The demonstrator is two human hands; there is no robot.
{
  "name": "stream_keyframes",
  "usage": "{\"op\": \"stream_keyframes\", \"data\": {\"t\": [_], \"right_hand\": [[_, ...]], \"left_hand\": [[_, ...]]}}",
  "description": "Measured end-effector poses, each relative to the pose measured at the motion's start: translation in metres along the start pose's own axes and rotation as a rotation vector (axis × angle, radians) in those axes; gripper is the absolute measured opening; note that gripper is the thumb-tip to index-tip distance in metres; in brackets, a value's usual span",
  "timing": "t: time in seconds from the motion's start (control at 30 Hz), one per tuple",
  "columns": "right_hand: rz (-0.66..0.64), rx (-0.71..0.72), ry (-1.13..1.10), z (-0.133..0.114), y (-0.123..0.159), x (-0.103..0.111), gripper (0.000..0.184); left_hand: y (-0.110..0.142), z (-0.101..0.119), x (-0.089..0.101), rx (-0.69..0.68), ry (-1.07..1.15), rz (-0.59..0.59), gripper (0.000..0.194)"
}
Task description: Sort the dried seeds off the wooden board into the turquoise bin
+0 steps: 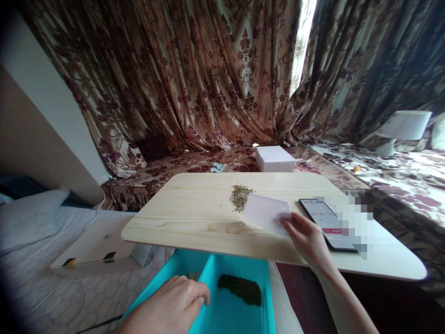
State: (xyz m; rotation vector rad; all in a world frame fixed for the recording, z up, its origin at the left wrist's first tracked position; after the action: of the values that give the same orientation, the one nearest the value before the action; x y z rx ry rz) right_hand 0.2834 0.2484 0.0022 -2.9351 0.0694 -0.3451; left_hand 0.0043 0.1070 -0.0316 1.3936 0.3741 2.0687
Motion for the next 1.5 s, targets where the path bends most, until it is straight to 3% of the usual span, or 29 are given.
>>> {"op": "stream_keyframes", "data": {"t": [0.23, 0.5, 0.7, 0.93, 1.5], "right_hand": [[-0.052, -0.007, -0.011, -0.004, 0.002, -0.006, 0.027], [0.012, -0.065, 0.014, 0.001, 0.010, 0.007, 0.022], [-0.057, -0.056, 0.022, 0.008, 0.017, 0.004, 0.023], [0.018, -0.077, -0.015, 0.002, 0.015, 0.001, 0.022], [-0.144, -0.111, -0.015, 0.007, 0.026, -0.013, 0.028]], "left_hand": [[0.001, 0.000, 0.001, 0.024, -0.012, -0.018, 0.039], [0.003, 0.002, 0.002, 0.020, -0.016, -0.009, 0.040], [0.004, 0.002, 0.003, 0.035, -0.015, -0.015, 0.040], [0.005, 0.002, 0.001, 0.034, -0.013, -0.028, 0.040], [0.004, 0.005, 0.000, 0.050, -0.048, -0.091, 0.042]]}}
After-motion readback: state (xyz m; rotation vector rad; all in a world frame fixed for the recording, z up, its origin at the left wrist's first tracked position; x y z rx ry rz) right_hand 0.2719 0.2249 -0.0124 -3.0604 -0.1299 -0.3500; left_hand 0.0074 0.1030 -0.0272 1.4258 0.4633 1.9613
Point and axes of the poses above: each hand's wrist, its own y-axis away from the middle knuckle, its own x-axis out of the back of the hand, z = x × y, the point moved 10 cm from there along -y, towards the middle knuckle, and after that the axes turned 11 degrees about -z, right-handed, at the moved point
